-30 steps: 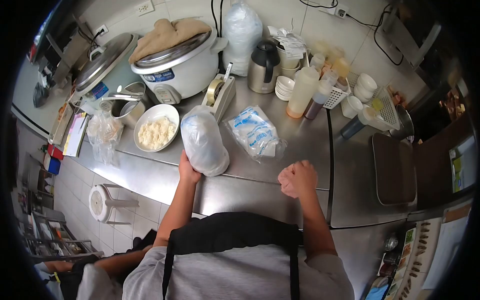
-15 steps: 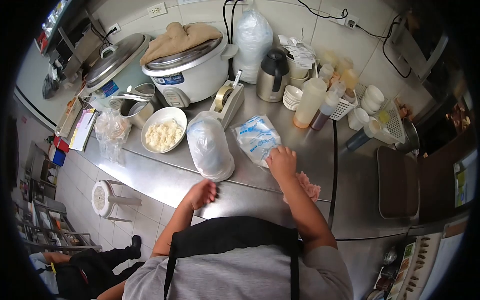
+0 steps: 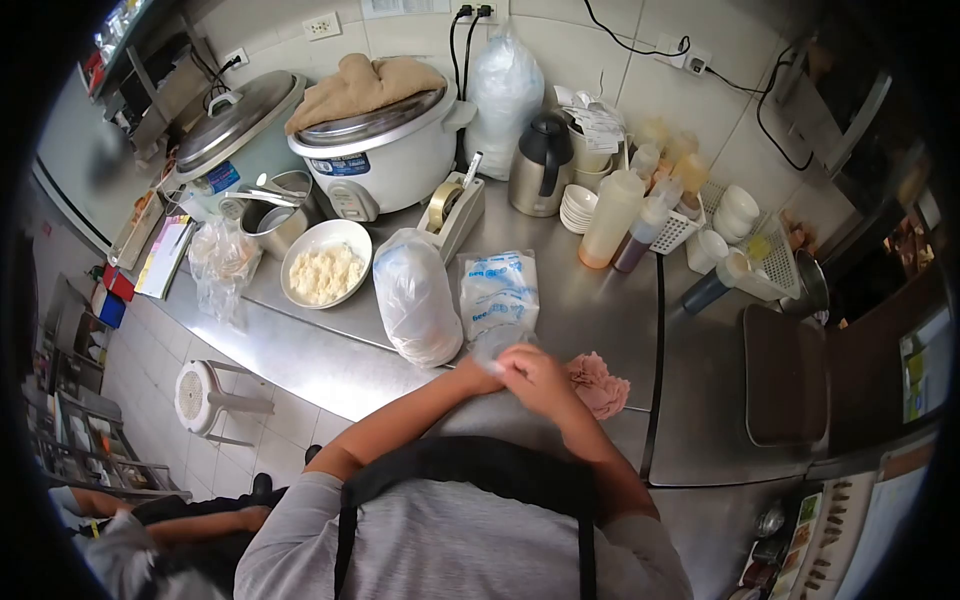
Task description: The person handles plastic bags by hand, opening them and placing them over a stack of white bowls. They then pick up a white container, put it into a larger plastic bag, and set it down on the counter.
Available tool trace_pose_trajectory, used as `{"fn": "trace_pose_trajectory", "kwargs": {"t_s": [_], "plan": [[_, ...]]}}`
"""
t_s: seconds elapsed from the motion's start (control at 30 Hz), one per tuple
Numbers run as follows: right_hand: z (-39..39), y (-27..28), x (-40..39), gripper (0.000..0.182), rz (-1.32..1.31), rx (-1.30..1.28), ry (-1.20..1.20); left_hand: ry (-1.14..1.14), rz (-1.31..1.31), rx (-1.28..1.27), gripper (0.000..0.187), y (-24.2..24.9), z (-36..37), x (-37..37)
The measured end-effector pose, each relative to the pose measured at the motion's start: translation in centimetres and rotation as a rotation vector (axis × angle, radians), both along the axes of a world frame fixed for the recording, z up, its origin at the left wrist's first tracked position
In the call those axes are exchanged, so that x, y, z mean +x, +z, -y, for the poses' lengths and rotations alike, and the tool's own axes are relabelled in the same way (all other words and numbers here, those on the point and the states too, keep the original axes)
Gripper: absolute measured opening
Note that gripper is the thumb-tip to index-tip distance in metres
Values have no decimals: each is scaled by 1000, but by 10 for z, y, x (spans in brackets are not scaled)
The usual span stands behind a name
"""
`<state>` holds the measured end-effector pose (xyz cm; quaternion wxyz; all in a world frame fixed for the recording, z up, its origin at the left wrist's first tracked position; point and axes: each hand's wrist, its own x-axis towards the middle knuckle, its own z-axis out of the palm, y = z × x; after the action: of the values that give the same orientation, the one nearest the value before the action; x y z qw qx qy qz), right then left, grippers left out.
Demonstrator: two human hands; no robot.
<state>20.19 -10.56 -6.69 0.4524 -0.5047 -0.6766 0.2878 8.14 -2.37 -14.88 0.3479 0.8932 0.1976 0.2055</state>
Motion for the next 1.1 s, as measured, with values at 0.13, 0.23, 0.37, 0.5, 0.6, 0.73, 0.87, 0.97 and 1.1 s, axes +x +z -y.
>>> {"fn": "trace_pose_trajectory", "kwargs": {"t_s": [0.13,0.23,0.37,0.5,0.6,0.73,0.87,0.97,1.1], "plan": [[19,27,4,12,-623,-200,-28,-162,-171,-107,37,23,5,-4],[15,15,15,15,-1017,-271,-134,-172,13,-380,76,53,15,-29],[11,5,5,15,-1173,-280,-144,-80,302,-912,71,46,23,-59],[18,-3,-15,17,-1141,-351,18,82,604,-1012,59,62,35,-60],[21,1,-29,27,-928,-374,32,238,602,-926,40,58,35,-61],[23,14,-24,44,-667,-322,159,325,516,-619,17,72,41,-73],[20,39,-22,63,-114,-94,104,466,240,-408,15,80,45,-90],[27,59,-49,69,226,21,-9,668,-29,-67,15,96,54,-96],[26,43,-84,50,352,146,-230,775,-147,35,18,110,64,-104]]}}
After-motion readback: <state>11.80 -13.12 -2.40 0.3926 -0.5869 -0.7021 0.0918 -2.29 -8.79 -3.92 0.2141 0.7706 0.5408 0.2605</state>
